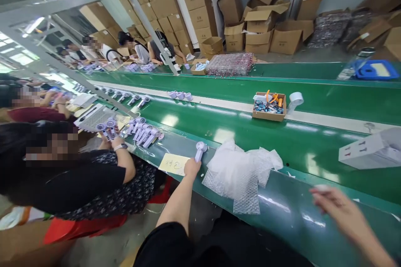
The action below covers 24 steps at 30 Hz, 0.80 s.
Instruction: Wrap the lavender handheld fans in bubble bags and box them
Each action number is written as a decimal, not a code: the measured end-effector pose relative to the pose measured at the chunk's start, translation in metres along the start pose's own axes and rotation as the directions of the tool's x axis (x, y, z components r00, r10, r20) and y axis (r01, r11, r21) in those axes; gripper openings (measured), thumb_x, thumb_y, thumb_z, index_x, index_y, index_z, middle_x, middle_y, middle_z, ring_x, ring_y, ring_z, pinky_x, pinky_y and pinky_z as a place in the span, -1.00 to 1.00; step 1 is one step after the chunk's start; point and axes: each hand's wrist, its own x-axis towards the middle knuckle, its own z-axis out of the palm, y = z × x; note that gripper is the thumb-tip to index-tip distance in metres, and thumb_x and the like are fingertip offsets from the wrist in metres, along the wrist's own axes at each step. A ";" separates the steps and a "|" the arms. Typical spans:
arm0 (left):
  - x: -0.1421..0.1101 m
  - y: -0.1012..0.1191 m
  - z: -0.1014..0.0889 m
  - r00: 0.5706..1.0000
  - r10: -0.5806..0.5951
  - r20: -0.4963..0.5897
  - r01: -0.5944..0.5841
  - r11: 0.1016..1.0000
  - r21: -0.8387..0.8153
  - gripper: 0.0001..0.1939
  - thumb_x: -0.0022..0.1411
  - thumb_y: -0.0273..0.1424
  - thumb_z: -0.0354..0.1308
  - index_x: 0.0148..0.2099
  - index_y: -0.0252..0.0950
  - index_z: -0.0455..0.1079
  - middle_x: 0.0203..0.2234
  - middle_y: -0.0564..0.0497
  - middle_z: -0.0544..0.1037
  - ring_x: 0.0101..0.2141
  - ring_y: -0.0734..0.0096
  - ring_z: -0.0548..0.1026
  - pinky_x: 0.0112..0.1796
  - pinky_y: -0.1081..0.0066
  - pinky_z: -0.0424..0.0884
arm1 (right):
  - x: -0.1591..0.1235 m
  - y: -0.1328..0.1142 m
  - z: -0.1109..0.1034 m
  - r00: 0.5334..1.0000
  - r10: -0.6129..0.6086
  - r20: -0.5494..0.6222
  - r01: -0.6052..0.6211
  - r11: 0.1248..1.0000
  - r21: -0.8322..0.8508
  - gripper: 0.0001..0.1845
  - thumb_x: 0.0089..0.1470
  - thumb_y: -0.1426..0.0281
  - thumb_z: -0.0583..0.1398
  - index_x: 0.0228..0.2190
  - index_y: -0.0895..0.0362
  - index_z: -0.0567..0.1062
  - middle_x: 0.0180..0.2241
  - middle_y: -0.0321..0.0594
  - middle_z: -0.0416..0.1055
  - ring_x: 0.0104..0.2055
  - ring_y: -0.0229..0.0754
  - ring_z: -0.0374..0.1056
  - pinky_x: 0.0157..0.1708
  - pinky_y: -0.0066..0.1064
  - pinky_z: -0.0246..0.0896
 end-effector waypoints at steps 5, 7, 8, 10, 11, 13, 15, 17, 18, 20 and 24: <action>-0.063 0.017 0.015 0.963 0.165 0.215 -0.113 0.966 -0.232 -0.62 0.22 -0.14 -0.07 -0.31 -0.36 0.36 -0.49 -0.09 0.50 -0.48 0.35 0.47 -0.53 0.47 0.27 | -0.036 0.017 0.141 0.909 0.220 0.355 -0.337 0.888 0.314 -0.63 -0.13 0.16 0.32 -0.25 0.01 0.49 -0.23 -0.16 0.49 -0.31 -0.10 0.42 -0.38 -0.27 0.33; -0.106 0.021 0.036 0.908 0.268 0.322 -0.162 0.933 -0.321 -0.59 0.21 -0.09 -0.05 -0.28 -0.36 0.37 -0.51 -0.03 0.48 -0.54 0.45 0.44 -0.56 0.52 0.26 | -0.035 0.012 0.174 0.888 0.187 0.421 -0.402 0.759 0.512 -0.60 -0.11 0.12 0.30 -0.21 0.00 0.46 -0.10 -0.18 0.46 -0.13 -0.07 0.41 -0.20 -0.20 0.34; -0.125 0.021 0.047 0.804 0.396 0.443 -0.191 0.878 -0.438 -0.57 0.21 -0.07 -0.05 -0.23 -0.37 0.36 -0.51 -0.02 0.47 -0.56 0.46 0.43 -0.58 0.52 0.26 | -0.032 0.009 0.182 0.893 0.161 0.420 -0.400 0.709 0.580 -0.58 -0.11 0.10 0.29 -0.21 0.02 0.46 -0.08 -0.17 0.46 -0.11 -0.05 0.40 -0.18 -0.18 0.34; -0.153 0.017 0.067 0.566 0.598 0.567 -0.311 0.792 -0.525 -0.52 0.23 -0.04 -0.07 -0.09 -0.35 0.32 -0.51 0.01 0.45 -0.54 0.44 0.43 -0.54 0.49 0.31 | -0.025 0.004 0.180 0.938 0.152 0.311 -0.329 0.674 0.661 -0.58 -0.14 0.13 0.32 -0.24 0.07 0.46 -0.18 -0.18 0.51 -0.21 -0.08 0.44 -0.25 -0.23 0.38; -0.160 0.013 0.077 0.455 0.676 0.580 -0.441 0.737 -0.513 -0.51 0.22 -0.04 -0.05 -0.03 -0.34 0.29 -0.46 -0.01 0.46 -0.48 0.40 0.45 -0.48 0.45 0.36 | -0.022 0.003 0.171 0.963 0.174 0.206 -0.268 0.681 0.682 -0.59 -0.17 0.17 0.34 -0.26 0.08 0.46 -0.27 -0.21 0.53 -0.29 -0.12 0.45 -0.31 -0.29 0.40; -0.161 0.002 0.093 0.269 0.746 0.609 -0.764 0.550 -0.337 -0.51 0.16 -0.06 0.08 -0.01 -0.32 0.28 -0.30 -0.11 0.47 -0.28 0.24 0.45 -0.29 0.31 0.39 | -0.018 0.003 0.145 0.968 0.252 -0.003 -0.182 0.709 0.681 -0.61 -0.22 0.25 0.37 -0.30 0.09 0.44 -0.43 -0.28 0.52 -0.45 -0.19 0.43 -0.43 -0.37 0.40; -0.151 -0.008 0.107 0.126 0.708 0.695 -0.946 0.296 -0.130 -0.58 0.08 -0.20 0.21 -0.08 -0.34 0.31 -0.15 -0.23 0.42 -0.11 0.04 0.38 -0.17 0.18 0.35 | -0.022 0.007 0.115 0.940 0.318 -0.120 -0.167 0.738 0.654 -0.63 -0.23 0.29 0.37 -0.32 0.07 0.42 -0.52 -0.31 0.50 -0.54 -0.20 0.40 -0.52 -0.38 0.38; -0.138 -0.017 0.119 0.069 0.636 0.769 -0.984 0.170 -0.053 -0.71 0.09 -0.38 0.19 -0.13 -0.38 0.33 -0.13 -0.30 0.41 -0.08 -0.03 0.37 -0.15 0.12 0.33 | -0.034 0.011 0.089 0.926 0.352 -0.134 -0.197 0.756 0.624 -0.62 -0.22 0.32 0.36 -0.30 0.04 0.41 -0.54 -0.31 0.49 -0.55 -0.17 0.40 -0.54 -0.36 0.39; -0.132 -0.019 0.124 0.058 0.616 0.786 -0.986 0.160 -0.053 -0.77 0.10 -0.46 0.14 -0.15 -0.39 0.34 -0.15 -0.30 0.42 -0.10 -0.01 0.38 -0.15 0.13 0.34 | -0.042 0.015 0.080 0.927 0.355 -0.120 -0.213 0.761 0.612 -0.61 -0.23 0.34 0.37 -0.29 0.03 0.40 -0.52 -0.30 0.49 -0.53 -0.17 0.41 -0.52 -0.36 0.40; -0.126 -0.020 0.129 0.056 0.607 0.793 -0.980 0.184 -0.071 -0.81 0.09 -0.56 0.07 -0.19 -0.39 0.36 -0.22 -0.27 0.46 -0.16 0.05 0.43 -0.16 0.17 0.35 | -0.063 0.022 0.068 0.935 0.345 -0.080 -0.232 0.768 0.597 -0.57 -0.24 0.38 0.38 -0.26 0.04 0.41 -0.46 -0.28 0.50 -0.47 -0.17 0.43 -0.45 -0.37 0.41; -0.130 -0.006 0.128 0.079 0.642 0.763 -0.961 0.252 -0.112 -0.84 0.12 -0.52 0.02 -0.29 -0.35 0.42 -0.31 -0.17 0.52 -0.26 0.16 0.48 -0.22 0.27 0.36 | -0.108 0.043 0.069 0.930 0.361 0.070 -0.330 0.735 0.593 -0.54 -0.22 0.37 0.38 -0.22 0.06 0.40 -0.41 -0.26 0.49 -0.38 -0.13 0.46 -0.36 -0.36 0.41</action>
